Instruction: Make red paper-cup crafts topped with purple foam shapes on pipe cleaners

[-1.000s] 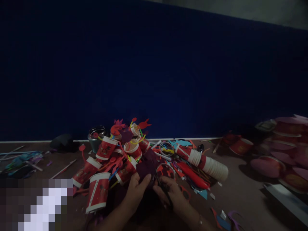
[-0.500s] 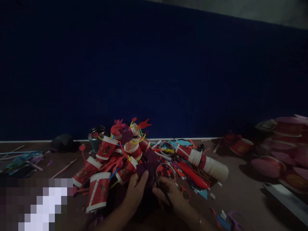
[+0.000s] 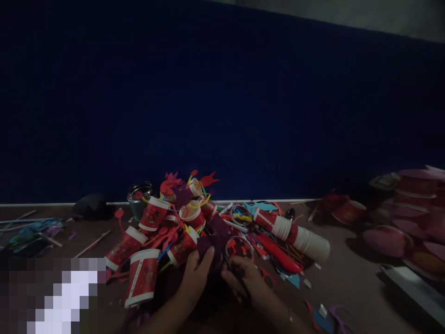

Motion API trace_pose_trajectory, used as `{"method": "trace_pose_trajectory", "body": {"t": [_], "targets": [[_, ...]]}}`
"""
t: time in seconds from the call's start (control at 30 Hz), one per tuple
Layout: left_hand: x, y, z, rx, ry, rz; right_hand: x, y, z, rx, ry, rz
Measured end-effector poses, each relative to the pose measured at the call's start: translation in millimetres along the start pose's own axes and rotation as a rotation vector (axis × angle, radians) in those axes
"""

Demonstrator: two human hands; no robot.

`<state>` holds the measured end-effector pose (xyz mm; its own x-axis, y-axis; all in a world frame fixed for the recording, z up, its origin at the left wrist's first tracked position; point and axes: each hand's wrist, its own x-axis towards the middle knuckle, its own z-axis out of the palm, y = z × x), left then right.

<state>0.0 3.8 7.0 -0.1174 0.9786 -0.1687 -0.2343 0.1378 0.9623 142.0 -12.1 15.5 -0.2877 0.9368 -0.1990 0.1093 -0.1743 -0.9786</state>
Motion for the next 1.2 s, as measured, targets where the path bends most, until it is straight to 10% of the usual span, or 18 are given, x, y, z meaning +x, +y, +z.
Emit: {"method": "trace_pose_trajectory", "body": {"t": [1.2], "targets": [[0.5,-1.3,-1.9,-0.123,0.102,-0.145,-1.4,-2.7,-3.1,-0.027,-0.062,0.044]]}}
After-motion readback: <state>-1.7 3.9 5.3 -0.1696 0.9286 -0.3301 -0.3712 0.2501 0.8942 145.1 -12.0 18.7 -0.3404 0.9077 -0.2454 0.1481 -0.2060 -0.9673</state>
